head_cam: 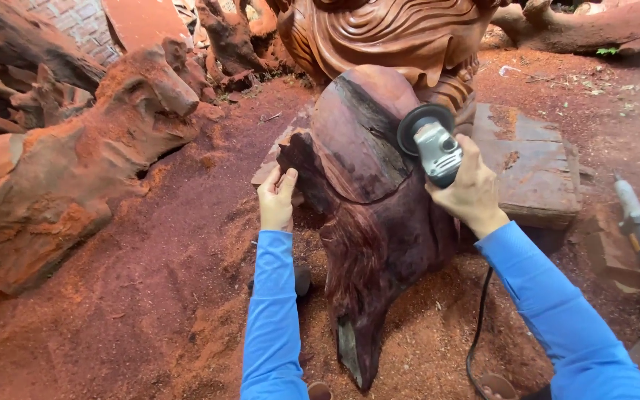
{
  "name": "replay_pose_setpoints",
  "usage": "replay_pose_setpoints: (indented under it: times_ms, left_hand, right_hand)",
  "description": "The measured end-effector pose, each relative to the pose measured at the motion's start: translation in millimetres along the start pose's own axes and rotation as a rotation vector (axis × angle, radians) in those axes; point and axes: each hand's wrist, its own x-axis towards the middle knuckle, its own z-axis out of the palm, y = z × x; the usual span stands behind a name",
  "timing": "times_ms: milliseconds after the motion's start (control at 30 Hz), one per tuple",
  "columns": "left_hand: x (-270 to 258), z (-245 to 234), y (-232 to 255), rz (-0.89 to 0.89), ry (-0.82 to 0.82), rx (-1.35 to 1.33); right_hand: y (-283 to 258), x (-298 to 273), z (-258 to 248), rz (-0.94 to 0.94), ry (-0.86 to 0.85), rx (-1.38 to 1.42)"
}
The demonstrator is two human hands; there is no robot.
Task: Using an angle grinder to carve and shape a large wooden sculpture
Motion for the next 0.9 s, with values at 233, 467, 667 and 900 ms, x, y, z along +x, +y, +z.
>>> replay_pose_setpoints:
  times_ms: [233,467,667,900]
  left_hand:
    - [-7,8,10,0.033,0.011,0.012]
    - [-7,10,14,0.008,0.020,-0.016]
    - [-9,11,19,0.015,0.014,-0.005]
    - [-9,13,22,-0.004,0.017,-0.006]
  right_hand:
    - [9,0,-12,-0.031,0.040,-0.023]
    - [21,0,-8,-0.138,0.046,-0.088]
    - [8,6,-16,-0.124,0.039,-0.078]
    - [33,-3,6,-0.130,0.057,-0.018]
